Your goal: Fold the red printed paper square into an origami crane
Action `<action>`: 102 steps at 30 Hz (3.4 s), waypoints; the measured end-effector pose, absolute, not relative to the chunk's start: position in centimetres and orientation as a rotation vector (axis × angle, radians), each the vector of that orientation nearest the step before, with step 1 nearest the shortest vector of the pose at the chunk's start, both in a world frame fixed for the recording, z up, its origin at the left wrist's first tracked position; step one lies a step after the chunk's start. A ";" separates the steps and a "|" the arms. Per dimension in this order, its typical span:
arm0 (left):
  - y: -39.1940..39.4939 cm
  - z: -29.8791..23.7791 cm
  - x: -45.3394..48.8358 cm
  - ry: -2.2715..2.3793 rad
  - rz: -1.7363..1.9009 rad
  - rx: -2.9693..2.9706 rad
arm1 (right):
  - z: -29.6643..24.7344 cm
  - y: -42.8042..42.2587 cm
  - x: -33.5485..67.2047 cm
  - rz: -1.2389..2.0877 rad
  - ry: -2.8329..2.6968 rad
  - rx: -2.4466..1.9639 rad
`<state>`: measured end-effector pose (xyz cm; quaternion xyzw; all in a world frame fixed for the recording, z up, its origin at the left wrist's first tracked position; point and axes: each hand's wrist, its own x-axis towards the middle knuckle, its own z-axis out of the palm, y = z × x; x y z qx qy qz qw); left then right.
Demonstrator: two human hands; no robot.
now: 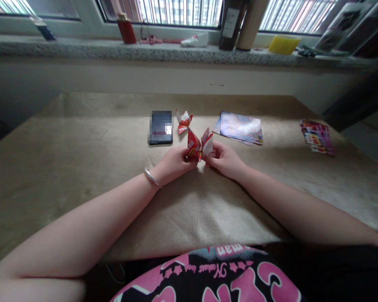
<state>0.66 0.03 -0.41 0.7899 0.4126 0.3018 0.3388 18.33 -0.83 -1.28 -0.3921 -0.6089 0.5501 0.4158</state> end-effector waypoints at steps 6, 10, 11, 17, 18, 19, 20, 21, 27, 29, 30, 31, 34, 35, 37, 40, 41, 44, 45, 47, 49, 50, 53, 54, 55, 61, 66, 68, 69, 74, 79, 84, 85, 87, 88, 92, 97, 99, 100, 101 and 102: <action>-0.1 -0.3 0.6 0.970 0.772 2.219 | -0.8 -1.1 18.2 1.402 -1.596 -0.980; 0.0 -0.2 0.5 0.935 0.804 2.166 | -0.7 -1.0 18.3 1.394 -1.575 -0.979; 0.0 -0.2 0.5 0.915 0.829 2.121 | -0.7 -1.0 18.3 1.396 -1.569 -0.978; 0.5 -0.7 0.7 0.796 0.899 1.876 | -1.2 -0.8 18.3 1.434 -1.518 -0.946; 0.6 -0.8 0.7 0.792 0.900 1.859 | -1.2 -0.8 18.3 1.438 -1.513 -0.934; 0.6 -0.8 0.7 0.788 0.894 1.851 | -1.3 -0.8 18.3 1.445 -1.514 -0.925; 0.6 -0.8 0.7 0.782 0.886 1.851 | -1.3 -0.7 18.3 1.454 -1.517 -0.919; 0.7 -0.8 0.7 0.773 0.877 1.853 | -1.2 -0.7 18.3 1.465 -1.520 -0.917; 0.7 -0.6 0.7 0.695 0.856 1.840 | -1.1 -0.8 18.5 1.487 -1.506 -0.911; 0.6 -0.5 0.7 0.711 0.864 1.850 | -1.1 -0.8 18.6 1.465 -1.503 -0.927; 0.5 -0.4 0.7 0.728 0.861 1.861 | -1.2 -0.8 18.7 1.450 -1.493 -0.934; 0.5 -0.4 0.7 0.745 0.852 1.872 | -1.2 -0.7 18.7 1.433 -1.476 -0.938; 0.4 -0.4 0.6 0.761 0.831 1.873 | -1.3 -0.6 18.7 1.394 -1.442 -0.933; 0.4 -0.5 0.6 0.755 0.844 1.854 | -1.4 -0.6 18.7 1.386 -1.448 -0.929; 0.5 -0.7 0.6 0.739 0.908 1.795 | -1.3 -0.6 18.7 1.368 -1.487 -0.930; 0.6 -0.9 0.7 0.733 1.007 1.701 | -1.3 -0.7 18.7 1.309 -1.559 -0.946; 0.5 -0.9 0.7 0.730 1.019 1.680 | -1.3 -0.8 18.7 1.290 -1.580 -0.955; 0.4 -0.9 0.7 0.709 1.026 1.635 | -1.4 -0.9 18.6 1.252 -1.605 -0.979; 0.4 -0.9 0.7 0.703 1.029 1.626 | -1.4 -1.0 18.6 1.241 -1.597 -0.974; 0.2 -0.8 0.7 0.703 1.034 1.623 | -1.4 -1.1 18.6 1.211 -1.567 -0.937; 0.1 -0.7 0.7 0.718 1.033 1.643 | -1.3 -1.2 18.6 1.176 -1.546 -0.895; 0.0 -0.7 0.7 0.723 1.033 1.652 | -1.2 -1.2 18.6 1.162 -1.546 -0.883; -0.3 -0.4 0.7 0.711 1.081 1.646 | -1.0 -1.3 18.7 1.130 -1.548 -0.883; -0.3 -0.4 0.8 0.706 1.113 1.633 | -1.0 -1.3 18.7 1.125 -1.550 -0.895; -0.4 -0.3 0.8 0.707 1.144 1.622 | -1.1 -1.3 18.7 1.119 -1.557 -0.912; -0.5 -0.4 0.8 0.719 1.209 1.623 | -1.5 -1.3 18.8 1.005 -1.583 -0.945; -0.6 -0.4 0.8 0.749 1.247 1.794 | -1.2 -1.6 18.7 0.961 -1.542 -0.957; -0.7 -0.4 0.8 0.779 1.263 1.862 | -1.0 -1.7 18.7 0.928 -1.550 -0.974; -0.8 -0.4 0.8 0.792 1.272 1.876 | -0.9 -1.8 18.6 0.909 -1.566 -0.969; -0.7 -0.6 0.6 0.797 1.330 1.957 | -0.6 -2.1 18.5 0.813 -1.695 -0.961; -0.7 -0.4 0.5 0.753 1.354 2.015 | -0.5 -2.3 18.5 0.733 -1.690 -0.927; -0.9 -0.3 0.5 0.744 1.313 2.048 | -0.4 -2.4 18.4 0.705 -1.718 -0.916; -1.0 -0.2 0.5 0.764 1.308 2.046 | -0.4 -2.4 18.4 0.700 -1.735 -0.912; -1.0 -0.2 0.6 0.789 1.313 2.039 | -0.3 -2.5 18.4 0.690 -1.760 -0.913; -1.0 -0.2 0.6 0.784 1.319 2.045 | -0.3 -2.5 18.4 0.683 -1.764 -0.918; -1.1 0.2 0.7 0.734 1.343 2.160 | -0.2 -2.6 18.3 0.642 -1.733 -0.925; -1.2 0.5 0.8 0.767 1.382 2.235 | -0.2 -2.7 18.2 0.638 -1.736 -0.909; -1.2 0.5 0.9 0.753 1.394 2.254 | -0.3 -2.7 18.3 0.628 -1.752 -0.915; -1.1 0.4 0.9 0.740 1.399 2.265 | -0.3 -2.8 18.3 0.622 -1.763 -0.922; -1.1 0.4 0.9 0.728 1.404 2.276 | -0.3 -2.8 18.3 0.614 -1.776 -0.927; -1.1 0.4 0.9 0.716 1.406 2.287 | -0.3 -2.8 18.3 0.603 -1.788 -0.928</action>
